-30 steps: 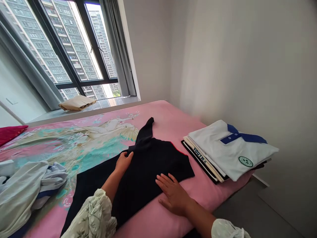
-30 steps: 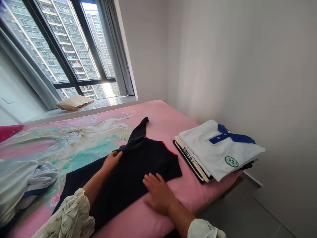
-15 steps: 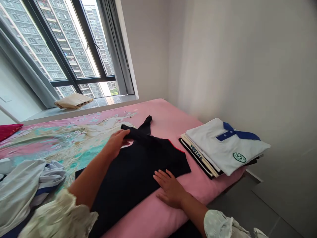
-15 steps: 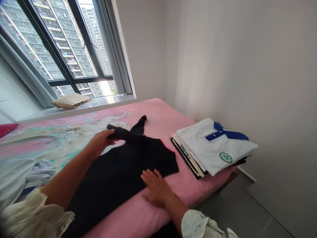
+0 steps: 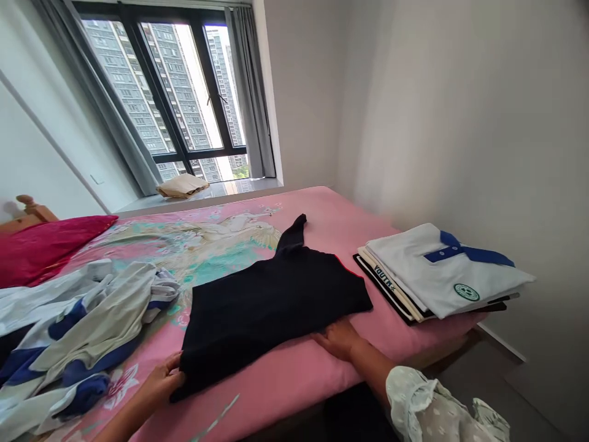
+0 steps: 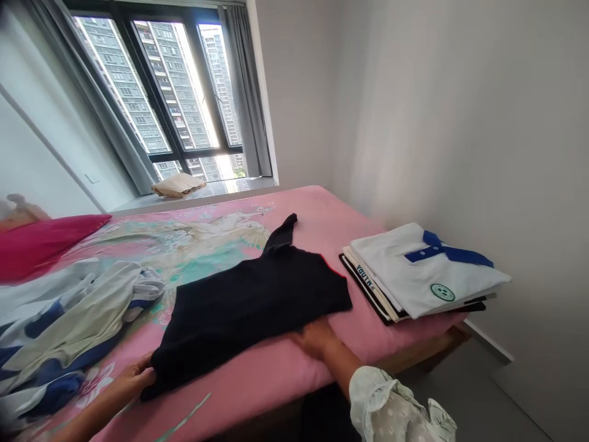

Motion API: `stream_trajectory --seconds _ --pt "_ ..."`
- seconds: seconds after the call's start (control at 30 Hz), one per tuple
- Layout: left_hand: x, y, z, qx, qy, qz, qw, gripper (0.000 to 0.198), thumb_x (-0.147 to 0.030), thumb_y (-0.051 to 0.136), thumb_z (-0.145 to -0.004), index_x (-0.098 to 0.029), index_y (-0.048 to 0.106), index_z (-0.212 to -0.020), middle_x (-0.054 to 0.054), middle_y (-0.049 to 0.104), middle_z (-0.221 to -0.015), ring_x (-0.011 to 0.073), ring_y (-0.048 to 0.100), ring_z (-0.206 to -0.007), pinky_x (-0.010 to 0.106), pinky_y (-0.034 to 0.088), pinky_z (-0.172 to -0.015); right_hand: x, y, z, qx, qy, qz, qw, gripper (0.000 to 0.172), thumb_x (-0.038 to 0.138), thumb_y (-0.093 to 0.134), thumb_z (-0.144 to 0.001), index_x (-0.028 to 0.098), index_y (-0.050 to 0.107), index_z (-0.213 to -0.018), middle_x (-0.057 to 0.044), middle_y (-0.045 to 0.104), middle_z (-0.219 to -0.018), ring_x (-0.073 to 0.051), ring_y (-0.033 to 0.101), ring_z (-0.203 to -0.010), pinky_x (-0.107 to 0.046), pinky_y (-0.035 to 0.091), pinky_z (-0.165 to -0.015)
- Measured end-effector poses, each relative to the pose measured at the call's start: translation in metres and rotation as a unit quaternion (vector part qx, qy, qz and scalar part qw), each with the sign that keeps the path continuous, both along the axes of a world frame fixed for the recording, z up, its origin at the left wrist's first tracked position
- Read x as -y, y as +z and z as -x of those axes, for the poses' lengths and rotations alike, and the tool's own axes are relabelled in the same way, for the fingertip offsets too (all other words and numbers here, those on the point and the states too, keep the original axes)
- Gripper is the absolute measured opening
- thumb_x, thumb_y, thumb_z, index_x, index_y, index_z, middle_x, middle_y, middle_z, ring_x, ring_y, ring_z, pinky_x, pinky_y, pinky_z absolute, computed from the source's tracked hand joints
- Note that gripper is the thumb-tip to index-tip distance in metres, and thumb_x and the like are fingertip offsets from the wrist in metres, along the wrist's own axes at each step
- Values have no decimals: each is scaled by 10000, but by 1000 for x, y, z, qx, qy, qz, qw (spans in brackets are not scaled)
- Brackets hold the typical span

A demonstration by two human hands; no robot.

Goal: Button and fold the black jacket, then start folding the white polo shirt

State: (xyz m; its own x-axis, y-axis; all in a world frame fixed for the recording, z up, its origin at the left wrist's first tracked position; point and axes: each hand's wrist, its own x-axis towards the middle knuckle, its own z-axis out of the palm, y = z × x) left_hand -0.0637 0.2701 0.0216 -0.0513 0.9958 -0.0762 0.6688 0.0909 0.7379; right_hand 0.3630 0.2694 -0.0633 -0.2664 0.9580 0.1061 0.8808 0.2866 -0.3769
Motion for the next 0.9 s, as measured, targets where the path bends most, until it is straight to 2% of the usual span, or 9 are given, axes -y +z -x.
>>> stream_trajectory --seconds 0.07,0.17,0.33,0.47,0.53,0.6,0.67,0.8,0.9 --pt "9 -10 4 29 -40 17 999 293 -502 601 -549 -255 696 -677 18 718 -845 285 614 -927 355 493 -835 1 -1 1 9 9 4 1000 567 582 336 -890 243 497 -1315 -75 471 -1375 -296 319 -1326 -485 212 -1089" --pt "17 2 2 17 -49 17 998 304 -448 556 -622 -215 698 -757 47 692 -896 273 591 -946 345 459 -865 2 -4 1 22 6 8 1000 590 589 333 -887 233 474 -1336 -80 435 -1401 -301 321 -1326 -489 207 -1090" --pt "40 29 -5 49 -66 139 987 312 -501 554 -703 -214 609 -593 2 587 -599 170 527 -597 263 419 -572 0 -13 0 32 2 10 999 594 583 361 -878 235 457 -1349 -73 427 -1407 -311 310 -1331 -498 195 -1093" --pt "60 18 -12 76 28 259 963 573 -721 478 -688 -200 470 -450 -10 449 -372 106 367 -333 236 260 -380 0 -13 0 37 4 21 999 560 560 365 -882 239 490 -1323 -70 449 -1392 -310 317 -1327 -505 185 -1093" --pt "62 11 -16 165 53 300 938 534 -711 530 -665 -181 573 -608 49 633 -537 154 519 -396 230 291 -363 0 -11 0 35 7 22 999 543 560 357 -884 256 502 -1311 -57 439 -1401 -300 313 -1330 -501 183 -1095" --pt "54 14 -21 296 68 315 899 479 -628 601 -673 -184 613 -852 98 722 -866 234 674 -676 262 432 -438 1 -8 0 31 11 20 999 545 567 348 -884 265 498 -1312 -51 423 -1414 -292 308 -1333 -497 180 -1096" --pt "38 27 -27 389 98 266 876 410 -508 640 -703 -190 591 -958 106 698 -1026 269 666 -928 321 531 -600 2 -5 0 34 8 19 999 573 581 333 -883 249 486 -1324 -67 431 -1407 -296 323 -1323 -499 185 -1092" --pt "-1 63 -41 435 96 54 893 251 -352 653 -709 -196 576 -890 71 684 -1011 260 632 -1023 364 544 -791 3 -1 2 55 -12 16 998 639 599 351 -868 175 489 -1325 -124 482 -1357 -326 372 -1284 -487 211 -1078" --pt "-12 60 -44 382 94 24 919 281 -395 656 -680 -200 565 -861 54 677 -971 252 643 -997 334 551 -755 3 2 3 49 -4 3 999 626 579 375 -865 170 489 -1324 -122 488 -1352 -325 386 -1270 -472 219 -1075"
